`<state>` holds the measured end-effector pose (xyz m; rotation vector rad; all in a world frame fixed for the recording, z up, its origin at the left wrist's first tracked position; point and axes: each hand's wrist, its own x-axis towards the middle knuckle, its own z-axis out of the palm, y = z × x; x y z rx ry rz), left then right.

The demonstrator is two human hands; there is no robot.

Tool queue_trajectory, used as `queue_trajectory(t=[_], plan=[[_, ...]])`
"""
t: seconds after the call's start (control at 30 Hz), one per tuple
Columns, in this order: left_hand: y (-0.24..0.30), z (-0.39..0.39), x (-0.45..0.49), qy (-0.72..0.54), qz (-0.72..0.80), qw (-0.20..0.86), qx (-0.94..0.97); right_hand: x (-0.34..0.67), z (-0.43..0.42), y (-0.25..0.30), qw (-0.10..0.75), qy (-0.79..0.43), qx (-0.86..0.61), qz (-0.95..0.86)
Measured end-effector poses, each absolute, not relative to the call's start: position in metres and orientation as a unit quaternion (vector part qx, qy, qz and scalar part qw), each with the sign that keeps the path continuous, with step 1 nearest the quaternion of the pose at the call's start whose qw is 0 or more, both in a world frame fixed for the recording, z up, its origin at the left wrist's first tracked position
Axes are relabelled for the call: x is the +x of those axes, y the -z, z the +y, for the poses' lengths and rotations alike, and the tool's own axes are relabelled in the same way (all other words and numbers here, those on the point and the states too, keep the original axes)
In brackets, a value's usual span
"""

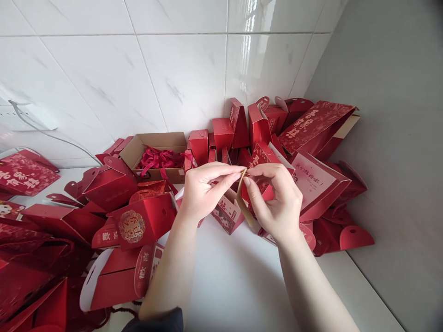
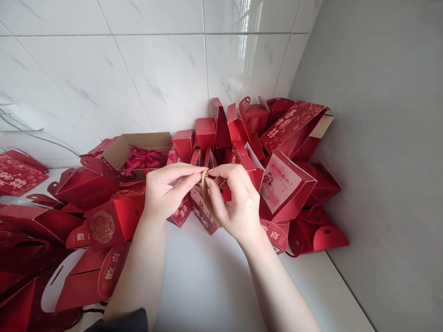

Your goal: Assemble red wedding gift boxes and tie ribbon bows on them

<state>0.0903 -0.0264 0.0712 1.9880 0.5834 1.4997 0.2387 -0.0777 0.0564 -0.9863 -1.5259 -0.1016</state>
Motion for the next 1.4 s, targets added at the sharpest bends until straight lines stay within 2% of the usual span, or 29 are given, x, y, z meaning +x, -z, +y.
queue_trajectory(t=[0.13, 0.33, 0.53, 0.63, 0.73, 0.9, 1.2, 1.4], plan=[[-0.070, -0.024, 0.088, -0.556, 0.206, 0.256, 0.763, 0.243, -0.076, -0.056, 0.610, 0.034, -0.421, -0.671], [-0.068, -0.020, 0.083, -0.547, 0.177, 0.191, 0.796, 0.254, -0.077, -0.059, 0.556, -0.018, -0.416, -0.720], [-0.065, -0.022, 0.094, -0.603, 0.177, 0.094, 0.772, 0.250, -0.073, -0.054, 0.556, 0.008, -0.438, -0.706], [-0.065, -0.024, 0.098, -0.619, 0.201, 0.084, 0.755, 0.251, -0.073, -0.054, 0.551, 0.018, -0.452, -0.701], [-0.067, -0.026, 0.095, -0.573, 0.214, 0.085, 0.787, 0.257, -0.076, -0.057, 0.511, 0.005, -0.467, -0.722], [-0.067, -0.030, 0.088, -0.468, 0.254, 0.027, 0.846, 0.264, -0.079, -0.060, 0.425, -0.032, -0.499, -0.754], [-0.070, -0.037, 0.092, -0.490, 0.316, 0.090, 0.808, 0.261, -0.076, -0.057, 0.453, -0.009, -0.489, -0.745], [-0.069, -0.035, 0.090, -0.439, 0.313, 0.055, 0.841, 0.264, -0.078, -0.059, 0.441, -0.067, -0.497, -0.744]])
